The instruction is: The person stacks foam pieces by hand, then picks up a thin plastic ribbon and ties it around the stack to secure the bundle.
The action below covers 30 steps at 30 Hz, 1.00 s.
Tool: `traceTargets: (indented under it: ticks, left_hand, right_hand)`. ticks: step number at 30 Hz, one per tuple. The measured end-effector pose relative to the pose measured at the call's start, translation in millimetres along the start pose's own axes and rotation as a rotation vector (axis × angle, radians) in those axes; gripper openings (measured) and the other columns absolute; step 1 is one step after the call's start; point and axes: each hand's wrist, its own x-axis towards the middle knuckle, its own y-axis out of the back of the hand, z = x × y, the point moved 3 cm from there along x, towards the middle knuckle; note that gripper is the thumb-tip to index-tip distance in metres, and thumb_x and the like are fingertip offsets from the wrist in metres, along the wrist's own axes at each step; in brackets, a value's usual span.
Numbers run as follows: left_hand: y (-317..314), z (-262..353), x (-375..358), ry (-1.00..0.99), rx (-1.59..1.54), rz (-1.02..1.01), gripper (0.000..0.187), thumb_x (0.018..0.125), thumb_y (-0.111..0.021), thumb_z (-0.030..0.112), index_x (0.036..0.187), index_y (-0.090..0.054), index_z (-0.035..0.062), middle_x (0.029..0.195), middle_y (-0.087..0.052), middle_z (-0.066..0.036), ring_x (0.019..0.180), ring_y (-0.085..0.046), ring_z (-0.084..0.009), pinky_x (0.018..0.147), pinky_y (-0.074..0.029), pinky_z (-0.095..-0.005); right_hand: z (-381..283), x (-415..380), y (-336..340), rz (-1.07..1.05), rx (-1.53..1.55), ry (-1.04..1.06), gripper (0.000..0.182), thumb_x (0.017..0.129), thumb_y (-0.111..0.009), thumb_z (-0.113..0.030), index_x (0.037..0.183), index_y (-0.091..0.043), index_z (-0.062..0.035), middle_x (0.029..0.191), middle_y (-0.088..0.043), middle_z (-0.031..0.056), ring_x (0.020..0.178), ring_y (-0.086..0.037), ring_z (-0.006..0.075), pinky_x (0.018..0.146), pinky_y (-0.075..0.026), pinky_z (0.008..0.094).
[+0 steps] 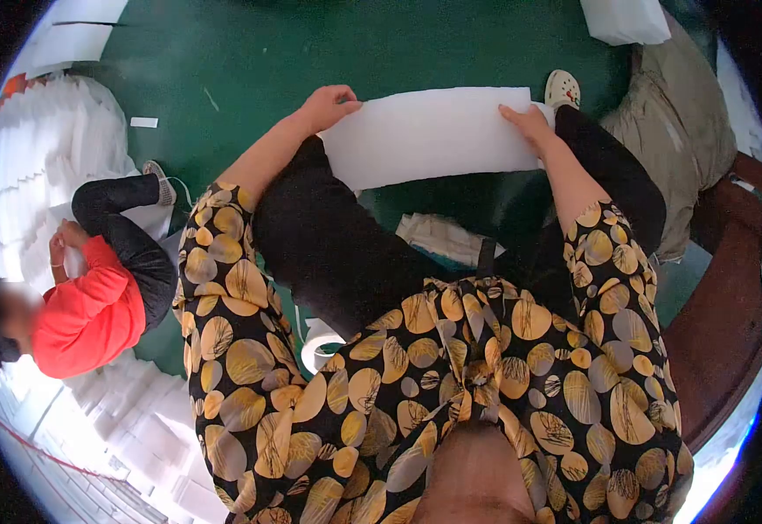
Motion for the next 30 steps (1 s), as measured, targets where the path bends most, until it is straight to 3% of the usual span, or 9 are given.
traceTargets:
  ticks: [2, 3, 5, 9, 12, 15, 17, 20, 30]
  left_hand:
    - [-1, 4, 1, 0.025, -0.058, 0.004, 0.023, 0.081, -0.066, 0.028, 0.086, -0.063, 0.0061, 0.074, -0.062, -0.004, 0.070, -0.057, -0.0106, 0.063, -0.047, -0.0287]
    - [-1, 6, 2, 0.022, -0.056, 0.001, 0.023, 0.081, -0.066, 0.028, 0.086, -0.063, 0.0061, 0.074, -0.062, -0.004, 0.070, -0.057, -0.0106, 0.063, -0.047, -0.0287]
    - [0, 5, 4, 0.176, -0.076, -0.042, 0.029, 0.079, -0.065, 0.033, 0.084, -0.063, 0.0051, 0.077, -0.063, -0.010, 0.072, -0.059, -0.0209, 0.066, -0.046, -0.0342]
    - [-4, -7, 10, 0.130, -0.121, -0.010, 0.027, 0.079, -0.066, 0.032, 0.083, -0.062, 0.0054, 0.072, -0.062, -0.008, 0.066, -0.057, -0.0197, 0.062, -0.045, -0.0333]
    - [-6, -1, 8, 0.133, -0.019, -0.028, 0.026, 0.078, -0.066, 0.030, 0.086, -0.062, 0.0055, 0.077, -0.062, -0.010, 0.071, -0.058, -0.0207, 0.066, -0.046, -0.0335]
    - [-3, 11, 6, -0.034, 0.019, 0.059, 0.020, 0.081, -0.065, 0.021, 0.095, -0.062, 0.0069, 0.088, -0.063, -0.006, 0.081, -0.057, -0.0157, 0.073, -0.047, -0.0312]
    - [-5, 13, 6, -0.078, 0.008, 0.044, 0.030, 0.076, -0.064, 0.019, 0.105, -0.064, 0.0122, 0.104, -0.060, -0.014, 0.095, -0.057, -0.0254, 0.082, -0.047, -0.0355]
    - [-4, 18, 4, -0.076, -0.009, 0.010, 0.033, 0.076, -0.062, 0.015, 0.109, -0.064, 0.0155, 0.107, -0.059, -0.013, 0.099, -0.056, -0.0268, 0.085, -0.047, -0.0364]
    - [0, 22, 3, -0.201, 0.060, 0.031, 0.019, 0.077, -0.062, 0.018, 0.094, -0.066, 0.0106, 0.106, -0.059, -0.011, 0.100, -0.055, -0.0283, 0.089, -0.044, -0.0354]
  right_hand:
    - [-1, 1, -1, 0.054, -0.051, -0.006, 0.065, 0.075, -0.072, -0.038, 0.118, -0.048, 0.0049, 0.110, -0.058, 0.0164, 0.098, -0.056, 0.0244, 0.084, -0.045, 0.0378]
    - [-1, 1, -1, 0.103, -0.102, -0.012, 0.065, 0.075, -0.072, -0.039, 0.117, -0.048, 0.0052, 0.110, -0.058, 0.0163, 0.097, -0.057, 0.0246, 0.084, -0.045, 0.0381]
    - [-9, -6, -1, 0.074, -0.062, -0.009, 0.067, 0.075, -0.072, -0.039, 0.118, -0.047, 0.0052, 0.111, -0.058, 0.0164, 0.098, -0.056, 0.0249, 0.085, -0.045, 0.0384]
    - [2, 9, -2, 0.038, -0.095, -0.005, 0.074, 0.073, -0.072, -0.043, 0.123, -0.044, 0.0042, 0.115, -0.055, 0.0175, 0.101, -0.055, 0.0263, 0.086, -0.044, 0.0393]
    - [-27, -29, -2, 0.047, -0.081, -0.026, 0.081, 0.072, -0.072, -0.046, 0.127, -0.041, 0.0044, 0.119, -0.053, 0.0187, 0.104, -0.054, 0.0270, 0.088, -0.043, 0.0397]
    - [-34, -36, -1, -0.005, -0.053, -0.040, 0.086, 0.070, -0.071, -0.048, 0.128, -0.038, 0.0061, 0.123, -0.050, 0.0202, 0.108, -0.053, 0.0279, 0.090, -0.043, 0.0401]
    - [-38, -39, -2, 0.031, -0.053, -0.045, 0.080, 0.070, -0.073, -0.044, 0.124, -0.042, 0.0052, 0.120, -0.053, 0.0190, 0.105, -0.055, 0.0267, 0.089, -0.044, 0.0382]
    - [-31, -30, -2, 0.092, -0.107, -0.065, 0.074, 0.070, -0.075, -0.040, 0.121, -0.046, 0.0038, 0.117, -0.056, 0.0177, 0.102, -0.057, 0.0255, 0.086, -0.046, 0.0364]
    - [-23, -26, -6, 0.029, -0.016, -0.009, 0.067, 0.074, -0.071, -0.044, 0.120, -0.049, 0.0007, 0.110, -0.059, 0.0144, 0.099, -0.057, 0.0236, 0.085, -0.045, 0.0373]
